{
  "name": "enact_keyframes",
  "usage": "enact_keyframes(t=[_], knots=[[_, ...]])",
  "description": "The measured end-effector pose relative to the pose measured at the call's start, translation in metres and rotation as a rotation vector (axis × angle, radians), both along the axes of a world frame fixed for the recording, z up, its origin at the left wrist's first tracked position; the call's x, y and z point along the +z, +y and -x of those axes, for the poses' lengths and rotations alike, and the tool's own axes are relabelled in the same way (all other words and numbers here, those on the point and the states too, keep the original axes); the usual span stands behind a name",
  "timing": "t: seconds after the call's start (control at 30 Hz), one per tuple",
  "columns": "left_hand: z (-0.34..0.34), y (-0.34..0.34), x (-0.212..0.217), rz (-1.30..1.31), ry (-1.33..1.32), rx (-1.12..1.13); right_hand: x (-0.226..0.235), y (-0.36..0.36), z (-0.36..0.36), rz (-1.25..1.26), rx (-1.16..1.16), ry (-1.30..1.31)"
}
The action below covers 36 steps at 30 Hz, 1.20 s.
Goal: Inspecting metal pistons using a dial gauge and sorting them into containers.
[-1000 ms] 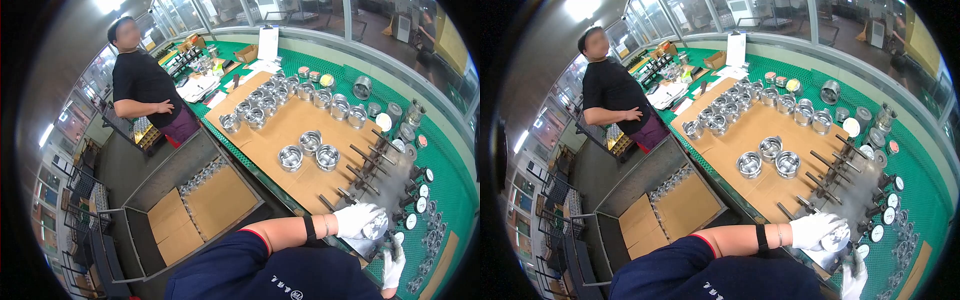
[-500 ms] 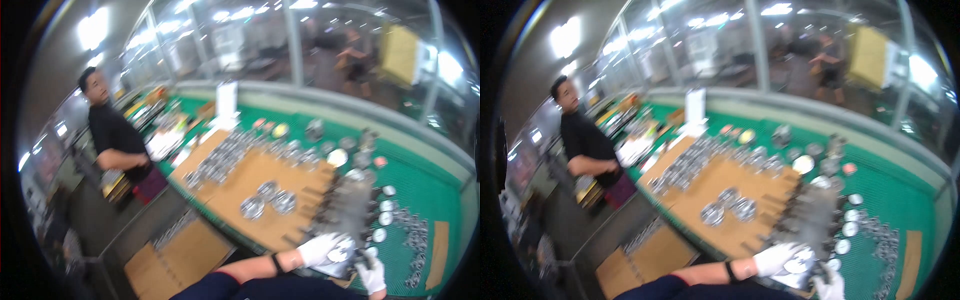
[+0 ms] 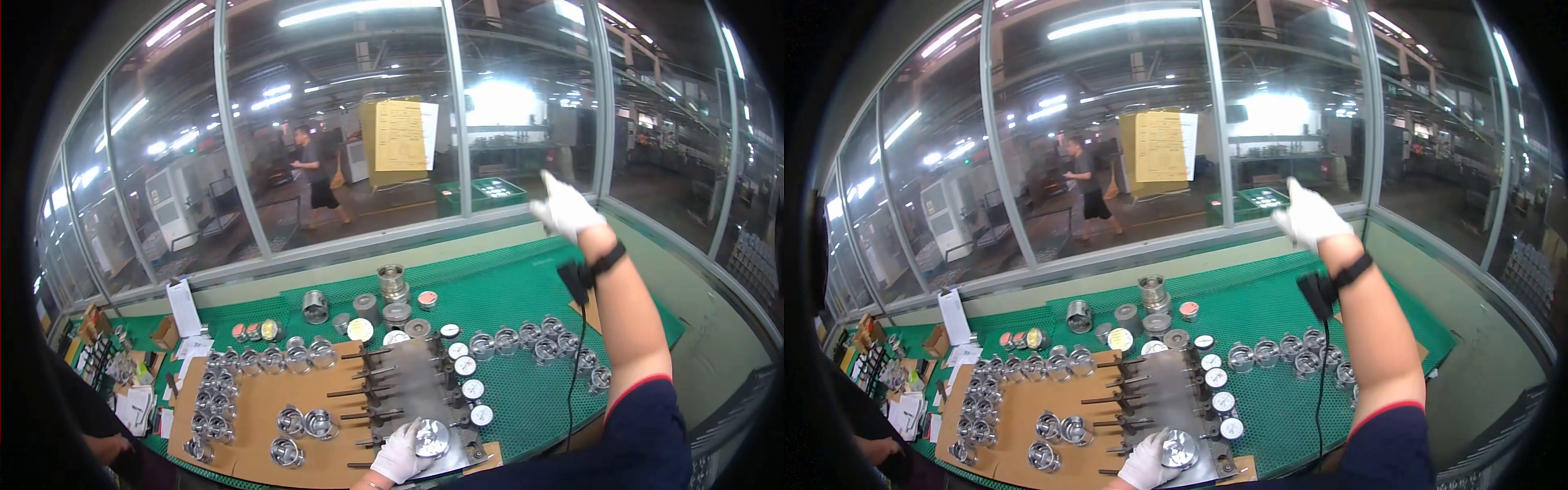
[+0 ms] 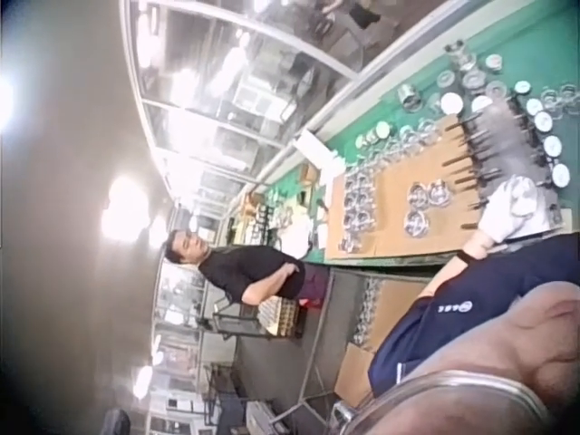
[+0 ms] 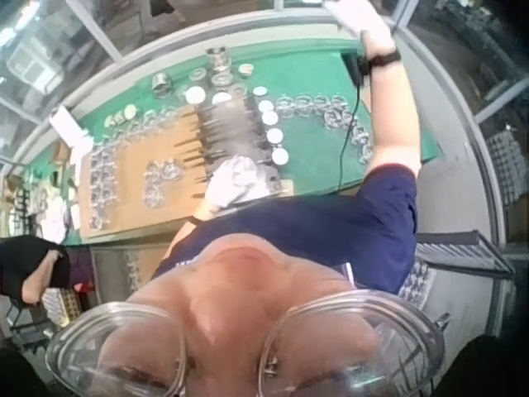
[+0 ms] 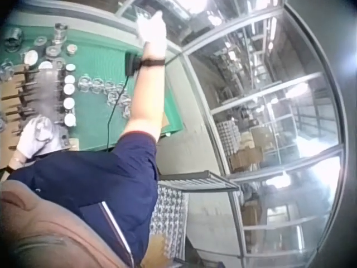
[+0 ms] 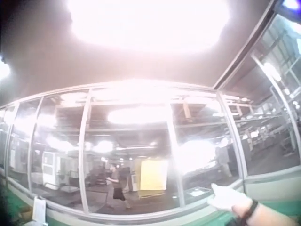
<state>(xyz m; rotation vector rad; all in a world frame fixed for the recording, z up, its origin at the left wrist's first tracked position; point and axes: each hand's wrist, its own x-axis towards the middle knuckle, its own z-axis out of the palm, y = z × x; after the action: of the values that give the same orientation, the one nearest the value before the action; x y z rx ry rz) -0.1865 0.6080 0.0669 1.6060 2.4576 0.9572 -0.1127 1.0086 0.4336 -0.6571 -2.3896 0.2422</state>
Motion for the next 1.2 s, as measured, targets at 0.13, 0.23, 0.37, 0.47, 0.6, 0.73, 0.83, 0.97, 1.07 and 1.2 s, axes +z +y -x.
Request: enact_keyframes(t=[0.13,0.23,0.37,0.47,0.6,0.73,0.83,0.97,1.07,1.2], knots=[[0.005,-0.001,-0.005,-0.03,0.009,0.004,0.053,0.063,0.031,-0.013,-0.249,-0.176],[0.0,-0.01,0.0,-0.051,0.002,0.057,0.065,0.048,0.042,-0.001,-0.262,-0.182],[-0.007,-0.015,0.009,0.038,-0.067,0.06,0.023,0.015,0.044,0.128,0.097,-0.054],[-0.002,-0.014,-0.002,0.002,-0.115,0.059,-0.052,-0.024,0.05,0.111,0.306,-0.114],[-0.001,-0.006,-0.001,-0.056,-0.108,0.056,-0.164,-0.094,0.005,0.062,0.637,-0.276],[0.0,-0.005,-0.015,-0.094,-0.109,0.078,-0.248,-0.152,-0.023,0.266,0.963,-0.561],[0.001,-0.004,-0.02,-0.11,-0.06,0.073,-0.286,-0.168,-0.032,0.593,0.915,-0.834],[-0.001,-0.003,-0.018,-0.129,-0.066,0.065,-0.333,-0.176,-0.047,0.832,0.74,-0.925],[-0.001,-0.002,-0.026,-0.109,-0.08,0.069,-0.33,-0.195,-0.05,0.851,0.68,-0.91],[-0.003,-0.003,-0.023,-0.089,-0.125,0.067,-0.325,-0.208,-0.053,0.889,0.616,-0.859]])
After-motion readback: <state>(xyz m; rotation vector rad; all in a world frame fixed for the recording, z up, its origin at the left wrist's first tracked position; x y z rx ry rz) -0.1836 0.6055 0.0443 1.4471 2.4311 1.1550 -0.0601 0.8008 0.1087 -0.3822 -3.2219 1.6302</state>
